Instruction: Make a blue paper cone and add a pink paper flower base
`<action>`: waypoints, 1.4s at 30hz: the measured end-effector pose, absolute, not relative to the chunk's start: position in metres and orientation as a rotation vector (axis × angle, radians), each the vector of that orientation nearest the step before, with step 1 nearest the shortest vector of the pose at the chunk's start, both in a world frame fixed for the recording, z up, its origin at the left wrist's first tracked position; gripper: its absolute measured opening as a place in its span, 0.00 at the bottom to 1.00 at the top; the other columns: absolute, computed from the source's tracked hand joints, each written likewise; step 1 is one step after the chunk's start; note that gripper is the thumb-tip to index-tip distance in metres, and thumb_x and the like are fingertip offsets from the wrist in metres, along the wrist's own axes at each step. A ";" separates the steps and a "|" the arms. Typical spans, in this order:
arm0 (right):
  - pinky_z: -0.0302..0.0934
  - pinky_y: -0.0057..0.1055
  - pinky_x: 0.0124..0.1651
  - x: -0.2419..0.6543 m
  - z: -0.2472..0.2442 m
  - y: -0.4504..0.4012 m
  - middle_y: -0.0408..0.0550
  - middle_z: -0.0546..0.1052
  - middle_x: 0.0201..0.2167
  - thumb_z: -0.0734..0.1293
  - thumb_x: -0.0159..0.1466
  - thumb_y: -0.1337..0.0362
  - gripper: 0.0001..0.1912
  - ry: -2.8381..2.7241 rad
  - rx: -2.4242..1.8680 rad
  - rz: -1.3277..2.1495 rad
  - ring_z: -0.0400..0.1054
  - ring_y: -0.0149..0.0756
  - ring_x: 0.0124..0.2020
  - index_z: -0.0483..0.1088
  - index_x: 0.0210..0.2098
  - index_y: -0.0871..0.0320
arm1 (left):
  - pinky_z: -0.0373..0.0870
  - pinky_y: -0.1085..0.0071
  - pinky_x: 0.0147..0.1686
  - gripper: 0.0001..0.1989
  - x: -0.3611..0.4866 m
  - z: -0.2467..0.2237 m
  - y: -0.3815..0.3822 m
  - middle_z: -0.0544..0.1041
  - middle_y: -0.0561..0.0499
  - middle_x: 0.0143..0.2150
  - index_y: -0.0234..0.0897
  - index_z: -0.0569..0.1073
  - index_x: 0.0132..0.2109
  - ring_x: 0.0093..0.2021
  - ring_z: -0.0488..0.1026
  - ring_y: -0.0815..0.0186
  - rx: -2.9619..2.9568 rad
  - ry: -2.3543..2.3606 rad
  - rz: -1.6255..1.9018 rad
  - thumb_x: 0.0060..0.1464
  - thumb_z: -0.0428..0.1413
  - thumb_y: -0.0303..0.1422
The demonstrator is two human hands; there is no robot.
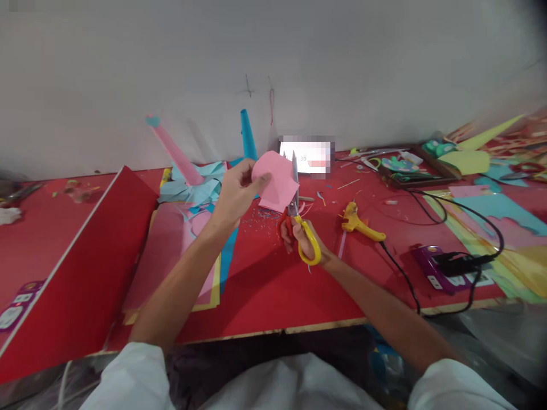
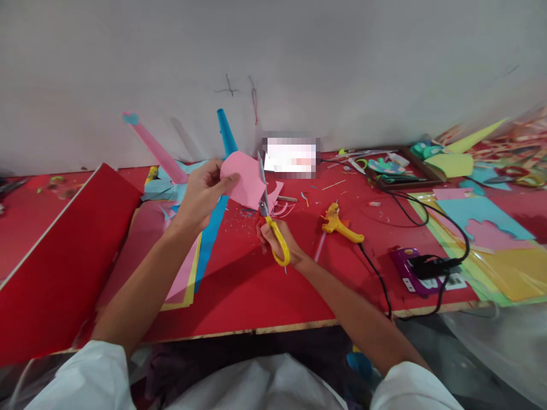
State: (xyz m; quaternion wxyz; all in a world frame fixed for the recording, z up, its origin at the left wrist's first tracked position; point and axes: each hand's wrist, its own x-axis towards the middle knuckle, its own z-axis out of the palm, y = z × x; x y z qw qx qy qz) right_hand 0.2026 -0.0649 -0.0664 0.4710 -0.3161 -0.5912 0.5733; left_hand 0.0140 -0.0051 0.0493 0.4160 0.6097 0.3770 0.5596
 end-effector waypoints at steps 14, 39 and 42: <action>0.59 0.29 0.18 0.199 -0.061 -0.066 0.35 0.63 0.20 0.65 0.59 0.18 0.42 -1.368 -0.797 1.455 0.60 0.27 0.14 0.62 0.27 0.52 | 0.62 0.70 0.29 0.23 0.017 0.043 -0.005 0.68 0.54 0.29 0.39 0.72 0.30 0.30 0.62 0.69 1.572 0.997 1.376 0.51 0.74 0.48; 0.57 0.26 0.14 0.196 -0.063 -0.068 0.34 0.61 0.18 0.67 0.59 0.19 0.42 -1.321 -0.810 1.432 0.58 0.25 0.12 0.61 0.25 0.53 | 0.65 0.69 0.30 0.18 0.021 0.038 -0.008 0.70 0.53 0.30 0.39 0.73 0.32 0.30 0.65 0.68 1.550 0.957 1.360 0.54 0.73 0.42; 0.57 0.26 0.15 0.195 -0.064 -0.068 0.34 0.61 0.18 0.67 0.59 0.19 0.42 -1.311 -0.803 1.439 0.60 0.25 0.12 0.61 0.25 0.53 | 0.63 0.69 0.29 0.20 0.022 0.039 -0.009 0.67 0.54 0.29 0.39 0.72 0.31 0.30 0.63 0.68 1.550 0.943 1.362 0.54 0.73 0.44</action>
